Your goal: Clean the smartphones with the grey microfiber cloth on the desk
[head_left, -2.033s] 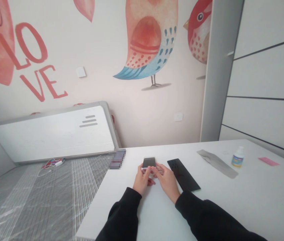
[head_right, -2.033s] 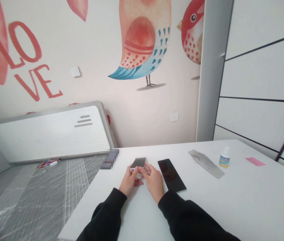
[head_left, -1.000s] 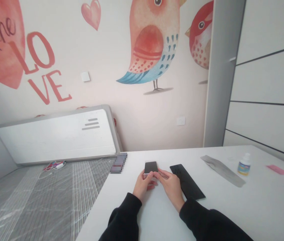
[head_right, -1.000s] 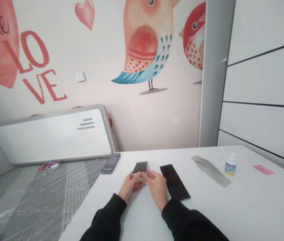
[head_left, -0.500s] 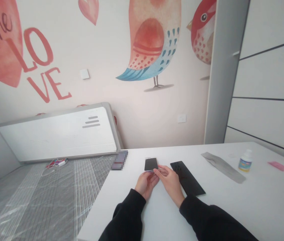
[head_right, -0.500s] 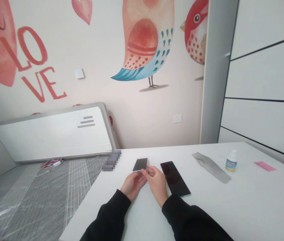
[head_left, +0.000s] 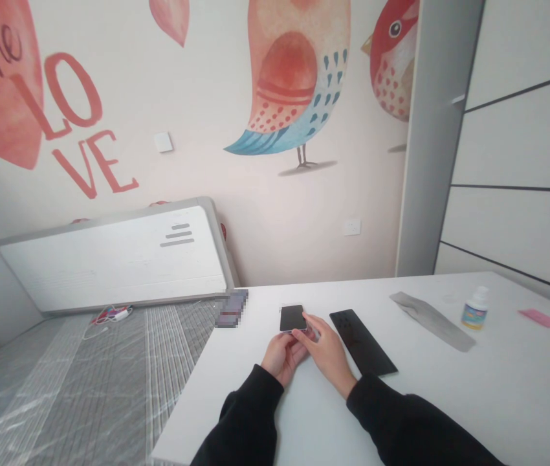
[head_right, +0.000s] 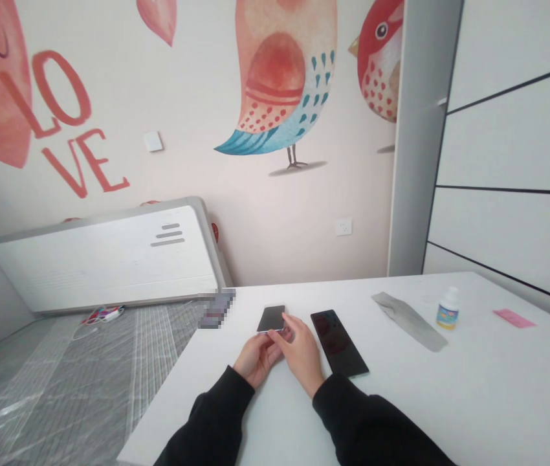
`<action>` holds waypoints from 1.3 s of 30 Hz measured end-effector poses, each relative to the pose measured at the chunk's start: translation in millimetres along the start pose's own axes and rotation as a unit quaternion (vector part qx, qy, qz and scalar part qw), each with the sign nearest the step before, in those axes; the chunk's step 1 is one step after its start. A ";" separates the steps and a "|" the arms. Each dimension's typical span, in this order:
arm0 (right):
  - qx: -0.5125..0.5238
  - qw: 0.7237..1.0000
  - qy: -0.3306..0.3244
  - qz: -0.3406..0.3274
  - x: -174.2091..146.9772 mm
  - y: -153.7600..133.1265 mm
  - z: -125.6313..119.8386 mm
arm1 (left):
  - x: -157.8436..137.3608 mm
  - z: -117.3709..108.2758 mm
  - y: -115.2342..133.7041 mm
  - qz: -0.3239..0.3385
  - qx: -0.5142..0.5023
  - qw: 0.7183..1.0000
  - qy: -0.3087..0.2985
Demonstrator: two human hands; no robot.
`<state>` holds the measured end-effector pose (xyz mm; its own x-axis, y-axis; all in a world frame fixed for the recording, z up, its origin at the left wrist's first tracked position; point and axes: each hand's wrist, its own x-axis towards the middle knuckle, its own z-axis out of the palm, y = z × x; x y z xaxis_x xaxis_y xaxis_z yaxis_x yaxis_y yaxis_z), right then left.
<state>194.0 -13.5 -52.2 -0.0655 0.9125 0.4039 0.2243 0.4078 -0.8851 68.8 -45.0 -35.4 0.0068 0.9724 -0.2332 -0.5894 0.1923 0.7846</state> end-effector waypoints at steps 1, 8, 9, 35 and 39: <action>0.000 1.000 -0.003 0.000 -0.1 -0.2 0.1 | -0.4 0.6 0.5 -0.002 0.001 1.000 0.000; -0.004 1.000 -0.021 -0.009 -1.6 -4.9 0.1 | -1.6 3.4 2.9 -0.015 0.014 1.000 0.002; -0.003 1.000 -0.024 -0.010 -1.5 -5.3 0.0 | -1.6 3.4 2.7 -0.017 0.017 1.000 0.002; 0.006 0.999 -0.052 -0.007 2.8 3.5 -0.7 | -5.9 8.5 5.3 -0.025 0.029 0.999 0.016; -0.012 0.998 -0.053 -0.003 2.6 3.3 0.1 | -6.6 9.9 4.6 -0.021 0.030 0.999 0.020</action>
<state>194.5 -9.8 -54.1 -0.1699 0.9087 0.3812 0.2471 0.4138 -0.8762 74.0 -49.2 -24.6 -0.0013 0.9574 -0.2888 -0.5393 0.2425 0.8064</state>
